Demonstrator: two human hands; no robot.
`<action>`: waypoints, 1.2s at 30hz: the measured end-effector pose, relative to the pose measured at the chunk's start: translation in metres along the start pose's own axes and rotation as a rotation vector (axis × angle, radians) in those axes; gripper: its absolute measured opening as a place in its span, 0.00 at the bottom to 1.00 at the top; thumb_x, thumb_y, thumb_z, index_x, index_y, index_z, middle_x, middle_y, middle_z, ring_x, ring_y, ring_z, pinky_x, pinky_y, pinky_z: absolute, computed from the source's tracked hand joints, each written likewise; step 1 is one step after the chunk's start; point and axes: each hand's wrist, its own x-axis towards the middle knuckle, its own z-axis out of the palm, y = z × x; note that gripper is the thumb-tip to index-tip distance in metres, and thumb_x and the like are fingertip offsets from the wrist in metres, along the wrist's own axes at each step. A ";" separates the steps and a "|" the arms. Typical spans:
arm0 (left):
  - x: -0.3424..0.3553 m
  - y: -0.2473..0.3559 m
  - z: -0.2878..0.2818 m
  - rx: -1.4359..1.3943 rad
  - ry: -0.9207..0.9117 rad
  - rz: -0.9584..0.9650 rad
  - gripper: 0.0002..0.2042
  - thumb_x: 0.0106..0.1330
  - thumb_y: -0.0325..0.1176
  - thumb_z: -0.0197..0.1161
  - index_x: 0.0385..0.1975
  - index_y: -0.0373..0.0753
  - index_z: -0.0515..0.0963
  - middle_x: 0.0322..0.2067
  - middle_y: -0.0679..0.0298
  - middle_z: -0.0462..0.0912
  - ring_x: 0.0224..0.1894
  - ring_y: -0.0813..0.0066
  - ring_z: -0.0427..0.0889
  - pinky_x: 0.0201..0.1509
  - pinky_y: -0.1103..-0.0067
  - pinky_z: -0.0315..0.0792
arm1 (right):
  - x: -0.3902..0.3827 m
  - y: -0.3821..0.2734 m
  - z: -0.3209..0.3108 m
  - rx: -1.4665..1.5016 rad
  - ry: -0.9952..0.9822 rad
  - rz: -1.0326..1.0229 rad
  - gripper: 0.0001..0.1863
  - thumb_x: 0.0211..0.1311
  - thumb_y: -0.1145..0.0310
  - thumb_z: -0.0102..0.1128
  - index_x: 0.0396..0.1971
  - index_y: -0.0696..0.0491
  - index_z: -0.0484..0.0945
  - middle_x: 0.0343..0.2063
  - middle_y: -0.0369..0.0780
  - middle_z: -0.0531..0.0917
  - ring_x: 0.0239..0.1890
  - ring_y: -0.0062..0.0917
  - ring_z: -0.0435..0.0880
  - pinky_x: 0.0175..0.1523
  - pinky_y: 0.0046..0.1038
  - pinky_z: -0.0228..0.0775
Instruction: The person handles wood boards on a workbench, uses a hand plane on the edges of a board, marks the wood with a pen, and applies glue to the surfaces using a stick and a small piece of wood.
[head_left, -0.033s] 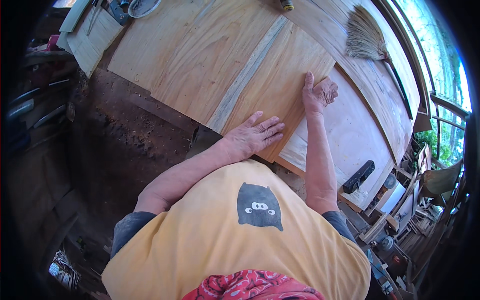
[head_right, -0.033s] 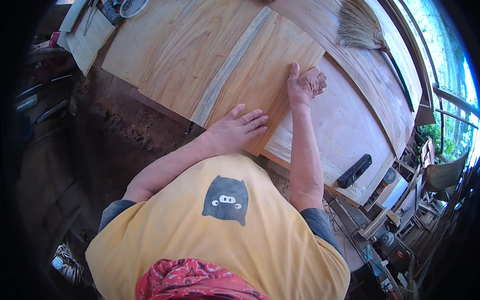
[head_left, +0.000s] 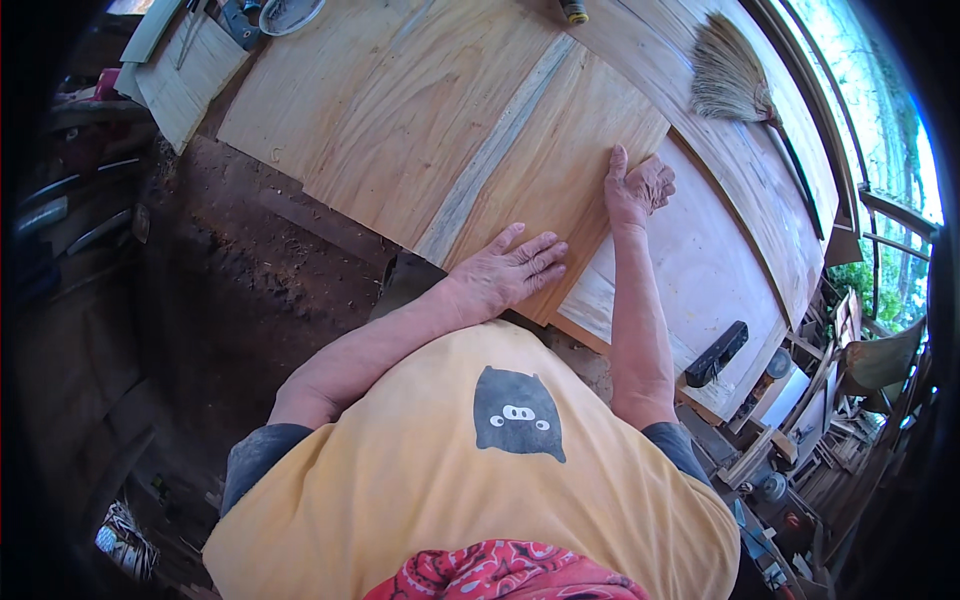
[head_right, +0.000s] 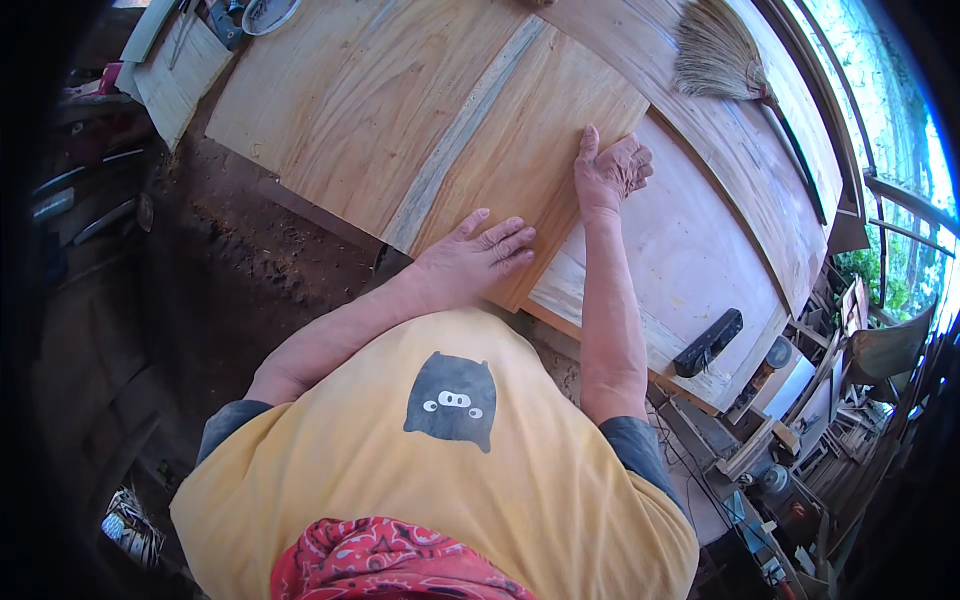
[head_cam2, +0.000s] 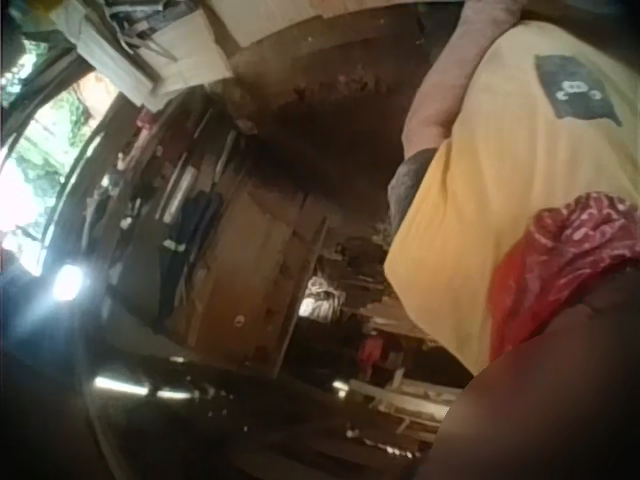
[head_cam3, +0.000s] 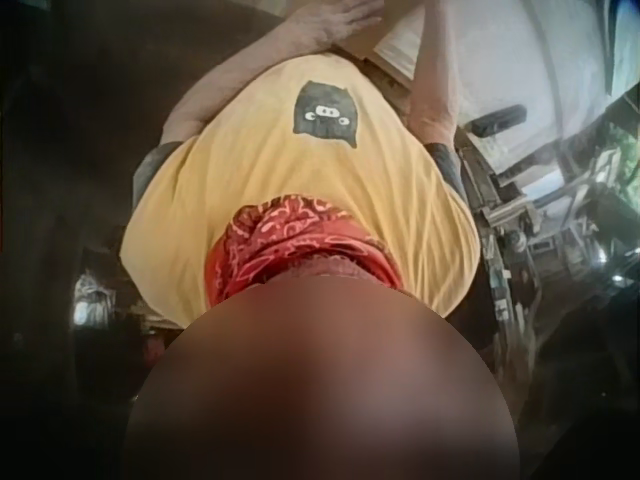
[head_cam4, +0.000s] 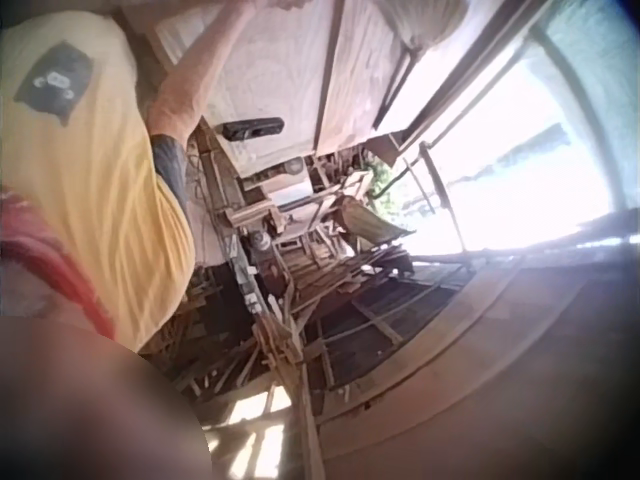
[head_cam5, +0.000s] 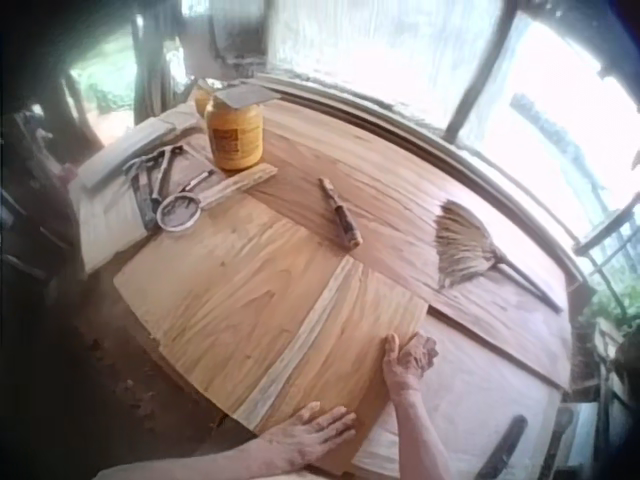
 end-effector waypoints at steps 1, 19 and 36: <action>-0.001 0.000 0.002 0.027 0.003 -0.028 0.28 0.75 0.38 0.47 0.76 0.43 0.60 0.79 0.60 0.55 0.82 0.65 0.48 0.82 0.50 0.40 | 0.001 0.000 -0.001 -0.045 -0.048 0.031 0.44 0.63 0.38 0.65 0.65 0.59 0.66 0.63 0.54 0.66 0.65 0.52 0.63 0.69 0.55 0.52; -0.014 -0.006 -0.006 -0.014 0.058 -0.243 0.30 0.74 0.38 0.47 0.76 0.43 0.59 0.80 0.62 0.53 0.83 0.67 0.45 0.83 0.54 0.39 | 0.047 -0.094 0.039 -0.045 0.157 -0.691 0.39 0.66 0.48 0.63 0.70 0.51 0.62 0.66 0.46 0.66 0.68 0.47 0.61 0.69 0.55 0.49; -0.004 -0.008 -0.016 0.028 -0.146 -0.281 0.42 0.62 0.43 0.62 0.78 0.49 0.55 0.81 0.63 0.47 0.83 0.66 0.38 0.83 0.57 0.33 | 0.033 -0.089 0.027 -0.061 0.048 -0.735 0.36 0.65 0.51 0.61 0.66 0.56 0.66 0.65 0.45 0.65 0.67 0.45 0.60 0.69 0.51 0.49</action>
